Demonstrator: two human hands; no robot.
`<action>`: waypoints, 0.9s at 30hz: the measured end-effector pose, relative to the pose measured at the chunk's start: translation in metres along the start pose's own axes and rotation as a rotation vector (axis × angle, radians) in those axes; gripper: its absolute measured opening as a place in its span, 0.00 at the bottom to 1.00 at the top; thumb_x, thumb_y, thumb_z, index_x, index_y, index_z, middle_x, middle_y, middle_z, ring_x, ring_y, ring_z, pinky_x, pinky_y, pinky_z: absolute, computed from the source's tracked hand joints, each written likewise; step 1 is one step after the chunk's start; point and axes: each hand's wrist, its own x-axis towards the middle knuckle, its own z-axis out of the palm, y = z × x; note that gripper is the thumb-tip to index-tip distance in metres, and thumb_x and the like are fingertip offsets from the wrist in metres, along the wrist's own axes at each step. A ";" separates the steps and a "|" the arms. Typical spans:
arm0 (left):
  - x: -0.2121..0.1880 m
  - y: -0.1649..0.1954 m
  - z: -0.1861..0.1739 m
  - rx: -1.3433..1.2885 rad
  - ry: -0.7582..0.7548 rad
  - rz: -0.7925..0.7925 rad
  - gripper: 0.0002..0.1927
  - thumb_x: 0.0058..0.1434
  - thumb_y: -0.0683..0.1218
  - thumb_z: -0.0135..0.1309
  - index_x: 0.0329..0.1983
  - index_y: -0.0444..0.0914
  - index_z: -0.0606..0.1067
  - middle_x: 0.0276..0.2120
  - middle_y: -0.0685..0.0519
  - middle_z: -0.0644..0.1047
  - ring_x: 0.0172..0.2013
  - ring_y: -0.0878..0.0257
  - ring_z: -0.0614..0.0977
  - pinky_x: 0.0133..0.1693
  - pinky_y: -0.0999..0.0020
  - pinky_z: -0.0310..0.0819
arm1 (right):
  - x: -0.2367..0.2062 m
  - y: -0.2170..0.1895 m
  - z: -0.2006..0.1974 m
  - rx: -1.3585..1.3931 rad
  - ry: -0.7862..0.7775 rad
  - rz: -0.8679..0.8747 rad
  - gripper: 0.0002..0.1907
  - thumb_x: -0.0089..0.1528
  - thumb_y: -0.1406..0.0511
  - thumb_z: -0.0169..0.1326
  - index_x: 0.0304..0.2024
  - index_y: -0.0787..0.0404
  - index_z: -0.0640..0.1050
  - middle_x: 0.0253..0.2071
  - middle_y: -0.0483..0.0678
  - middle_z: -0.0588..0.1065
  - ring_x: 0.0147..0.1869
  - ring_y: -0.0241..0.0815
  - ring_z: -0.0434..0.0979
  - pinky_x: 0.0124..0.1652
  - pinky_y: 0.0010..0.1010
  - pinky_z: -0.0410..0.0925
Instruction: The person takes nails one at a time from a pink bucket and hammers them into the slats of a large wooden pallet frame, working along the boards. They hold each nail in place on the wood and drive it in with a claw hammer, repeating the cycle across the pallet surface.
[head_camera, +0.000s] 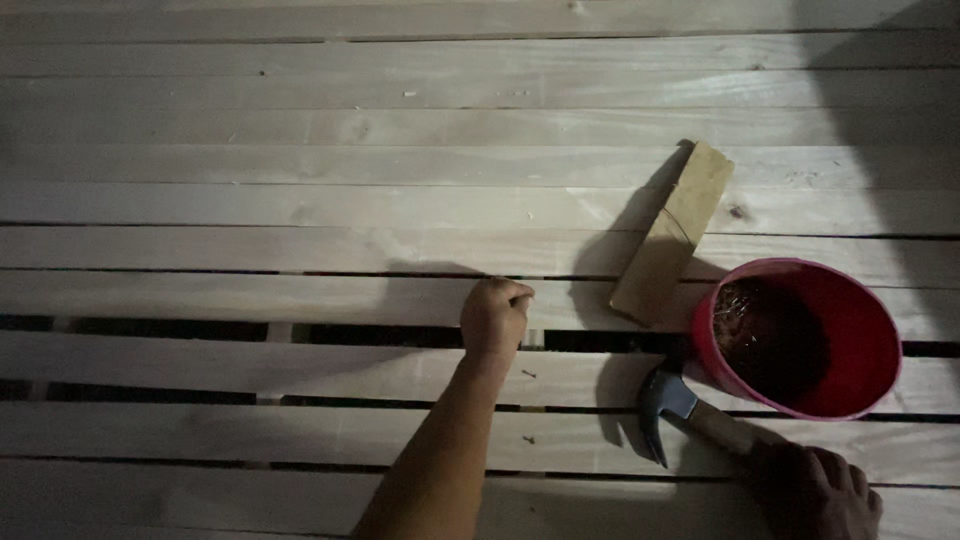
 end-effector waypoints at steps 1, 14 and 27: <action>0.000 0.002 -0.001 -0.022 0.001 -0.026 0.03 0.54 0.40 0.65 0.31 0.39 0.84 0.36 0.49 0.84 0.40 0.52 0.84 0.43 0.58 0.79 | -0.001 -0.001 -0.002 -0.006 -0.034 -0.005 0.37 0.59 0.50 0.53 0.72 0.37 0.64 0.72 0.41 0.62 0.77 0.46 0.60 0.73 0.47 0.55; -0.005 0.011 -0.005 0.125 -0.091 0.021 0.02 0.58 0.43 0.63 0.33 0.41 0.81 0.39 0.53 0.79 0.45 0.54 0.80 0.46 0.58 0.77 | -0.004 -0.041 -0.002 0.209 -0.402 -0.024 0.24 0.66 0.51 0.54 0.62 0.52 0.75 0.57 0.47 0.78 0.62 0.40 0.79 0.64 0.39 0.72; 0.006 0.000 0.016 0.460 -0.252 0.049 0.11 0.66 0.51 0.62 0.34 0.38 0.83 0.41 0.49 0.79 0.45 0.48 0.78 0.47 0.54 0.75 | -0.067 -0.148 -0.082 0.962 -0.439 0.010 0.21 0.60 0.57 0.67 0.48 0.62 0.76 0.28 0.53 0.77 0.30 0.44 0.76 0.32 0.37 0.71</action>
